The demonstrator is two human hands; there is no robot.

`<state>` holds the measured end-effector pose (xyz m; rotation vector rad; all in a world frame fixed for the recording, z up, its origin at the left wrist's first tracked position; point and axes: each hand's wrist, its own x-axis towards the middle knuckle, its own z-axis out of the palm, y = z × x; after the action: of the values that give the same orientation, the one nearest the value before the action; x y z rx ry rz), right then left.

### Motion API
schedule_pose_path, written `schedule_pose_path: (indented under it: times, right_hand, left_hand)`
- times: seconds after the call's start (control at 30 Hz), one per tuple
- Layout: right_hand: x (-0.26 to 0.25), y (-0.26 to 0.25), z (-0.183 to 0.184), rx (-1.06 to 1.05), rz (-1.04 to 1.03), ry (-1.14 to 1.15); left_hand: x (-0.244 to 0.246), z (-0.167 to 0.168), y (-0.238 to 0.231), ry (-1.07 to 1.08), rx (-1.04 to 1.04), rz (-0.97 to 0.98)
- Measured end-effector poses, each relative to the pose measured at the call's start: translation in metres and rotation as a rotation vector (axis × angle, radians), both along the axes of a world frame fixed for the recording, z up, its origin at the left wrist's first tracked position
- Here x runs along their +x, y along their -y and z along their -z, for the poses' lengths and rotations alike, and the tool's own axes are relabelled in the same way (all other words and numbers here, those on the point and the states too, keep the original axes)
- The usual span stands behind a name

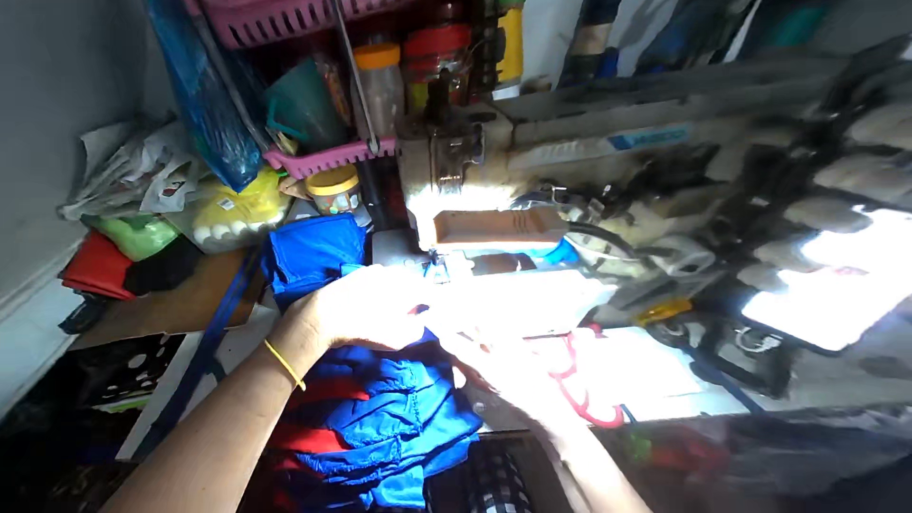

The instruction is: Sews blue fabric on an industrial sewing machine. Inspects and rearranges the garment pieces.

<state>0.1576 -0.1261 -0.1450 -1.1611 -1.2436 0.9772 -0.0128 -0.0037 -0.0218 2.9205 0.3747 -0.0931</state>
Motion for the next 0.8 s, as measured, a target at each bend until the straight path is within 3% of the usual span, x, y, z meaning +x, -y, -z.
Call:
schedule_pose_path:
  times: [0.2,0.37,0.57,0.8]
  right_hand:
    - [-0.01,0.001,0.011,0.01,0.048,-0.153]
    - [-0.008,-0.008,0.009,0.007,0.047,-0.152]
    - [-0.004,-0.007,0.005,0.044,0.062,-0.08]
    - [0.005,-0.01,-0.011,0.105,0.065,0.067]
  left_hand:
    - [-0.007,0.031,-0.017,0.151,0.007,-0.031]
    - [-0.01,0.023,-0.016,0.271,-0.117,-0.178]
    - [-0.02,0.019,-0.019,0.317,-0.074,-0.152]
    - [0.013,0.013,0.004,0.035,0.194,-0.145]
